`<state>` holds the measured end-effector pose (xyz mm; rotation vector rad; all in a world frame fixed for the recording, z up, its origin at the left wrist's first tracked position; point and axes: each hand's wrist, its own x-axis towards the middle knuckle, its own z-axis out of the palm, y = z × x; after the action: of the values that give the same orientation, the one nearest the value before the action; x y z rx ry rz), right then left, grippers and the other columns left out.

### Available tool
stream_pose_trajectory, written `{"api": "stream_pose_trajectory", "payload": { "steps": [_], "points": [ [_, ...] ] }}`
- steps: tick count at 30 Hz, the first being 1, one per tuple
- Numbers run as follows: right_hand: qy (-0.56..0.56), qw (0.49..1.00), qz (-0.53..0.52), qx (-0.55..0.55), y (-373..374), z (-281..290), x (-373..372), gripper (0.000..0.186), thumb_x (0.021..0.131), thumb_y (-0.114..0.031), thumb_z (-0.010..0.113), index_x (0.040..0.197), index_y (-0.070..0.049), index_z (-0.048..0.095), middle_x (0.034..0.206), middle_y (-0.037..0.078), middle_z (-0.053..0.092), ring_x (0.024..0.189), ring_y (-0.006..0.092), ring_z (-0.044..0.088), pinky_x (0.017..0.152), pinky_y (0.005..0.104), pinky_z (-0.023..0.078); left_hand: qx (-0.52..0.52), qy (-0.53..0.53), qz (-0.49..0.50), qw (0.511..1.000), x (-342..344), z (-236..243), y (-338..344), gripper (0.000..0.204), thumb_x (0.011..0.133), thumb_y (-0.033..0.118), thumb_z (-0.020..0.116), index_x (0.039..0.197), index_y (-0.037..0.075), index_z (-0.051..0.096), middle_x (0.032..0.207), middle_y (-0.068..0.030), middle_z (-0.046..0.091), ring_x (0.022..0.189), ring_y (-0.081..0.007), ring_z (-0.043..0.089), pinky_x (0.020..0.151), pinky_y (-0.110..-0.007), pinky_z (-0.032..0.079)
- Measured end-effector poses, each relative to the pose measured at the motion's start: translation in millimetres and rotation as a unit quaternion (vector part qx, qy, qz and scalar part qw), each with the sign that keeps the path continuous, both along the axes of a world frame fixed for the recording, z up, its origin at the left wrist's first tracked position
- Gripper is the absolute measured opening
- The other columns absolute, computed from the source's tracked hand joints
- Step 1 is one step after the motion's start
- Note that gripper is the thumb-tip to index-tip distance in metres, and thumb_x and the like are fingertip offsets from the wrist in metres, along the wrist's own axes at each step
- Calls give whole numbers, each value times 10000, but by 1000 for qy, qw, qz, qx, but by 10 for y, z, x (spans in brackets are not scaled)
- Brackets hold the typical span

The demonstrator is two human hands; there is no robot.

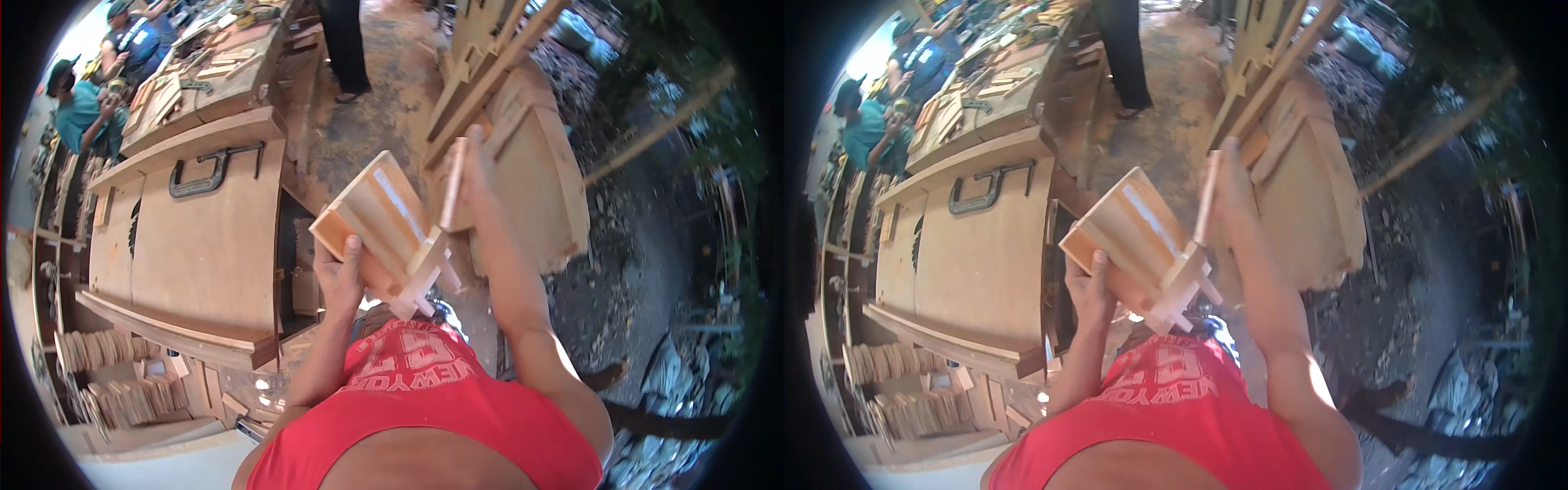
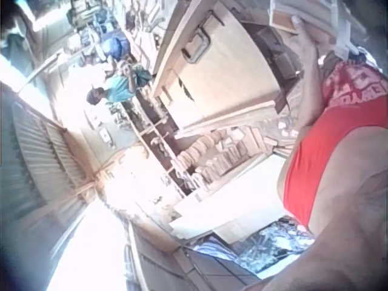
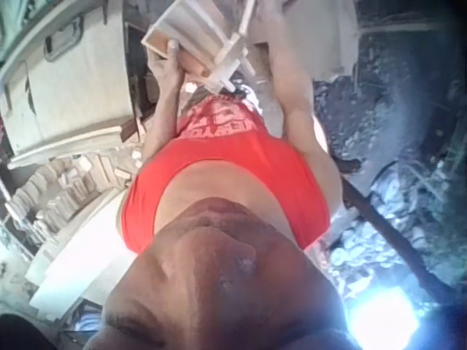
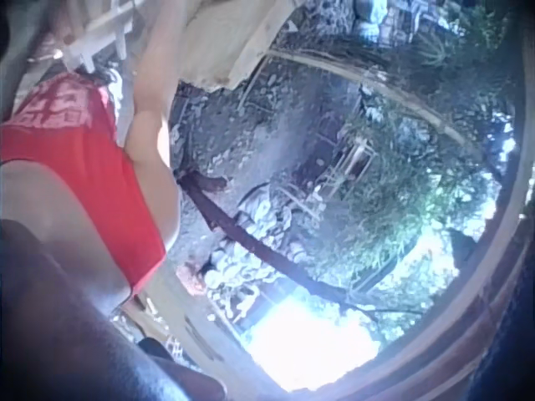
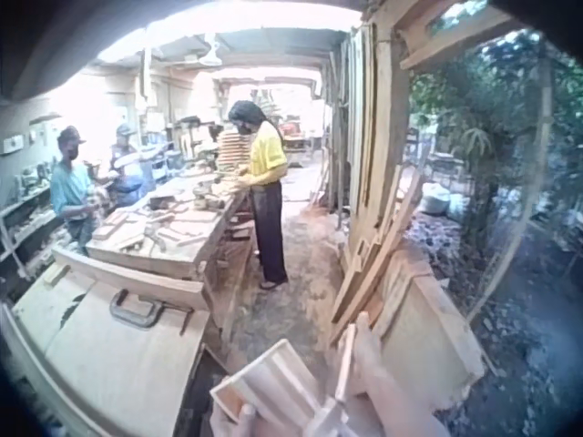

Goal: The person uses a table saw to cut small wooden pieces, guiding them through the blade and stacking the cut pieces on the table. They repeatedly pick up pieces, align them, and feed them into the saw, then set the cut pieces aside.

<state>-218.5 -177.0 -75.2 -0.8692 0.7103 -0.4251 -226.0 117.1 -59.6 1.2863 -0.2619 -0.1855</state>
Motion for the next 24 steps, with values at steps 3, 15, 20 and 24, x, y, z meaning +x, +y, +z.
{"api": "stream_pose_trajectory", "payload": {
  "steps": [3,15,20,24],
  "points": [
    [-112,987,-43,103,-990,-77,76,528,1064,-631,494,857,-149,565,653,1,532,548,178,536,485,376,478,-8,18,46,999,310,98,-130,665,1051,309,703,1553,-17,415,1419,-139,601,1271,-213,602,1064,-370,518],
    [-31,983,147,107,-1480,-411,1538,349,1094,-403,528,1219,-85,600,991,59,635,782,216,590,699,442,499,-185,33,254,949,1538,424,-444,400,1088,255,627,1427,62,538,1340,-91,653,1228,-224,646,1025,-399,569],
    [19,965,248,77,-1479,-485,2467,361,1071,-285,545,1345,-51,569,989,62,610,877,228,606,775,436,523,-237,28,343,909,2429,511,-441,451,1141,300,486,1510,42,469,1436,-126,604,1312,-272,604,1096,-448,530],
    [-95,928,344,105,-1576,-281,3559,435,1052,-228,569,1423,-6,518,1034,69,589,930,220,596,821,422,534,-222,39,391,892,3158,543,-397,478,1142,299,486,1557,69,437,1481,-118,580,1355,-268,580,1135,-444,503]
  ]
}}
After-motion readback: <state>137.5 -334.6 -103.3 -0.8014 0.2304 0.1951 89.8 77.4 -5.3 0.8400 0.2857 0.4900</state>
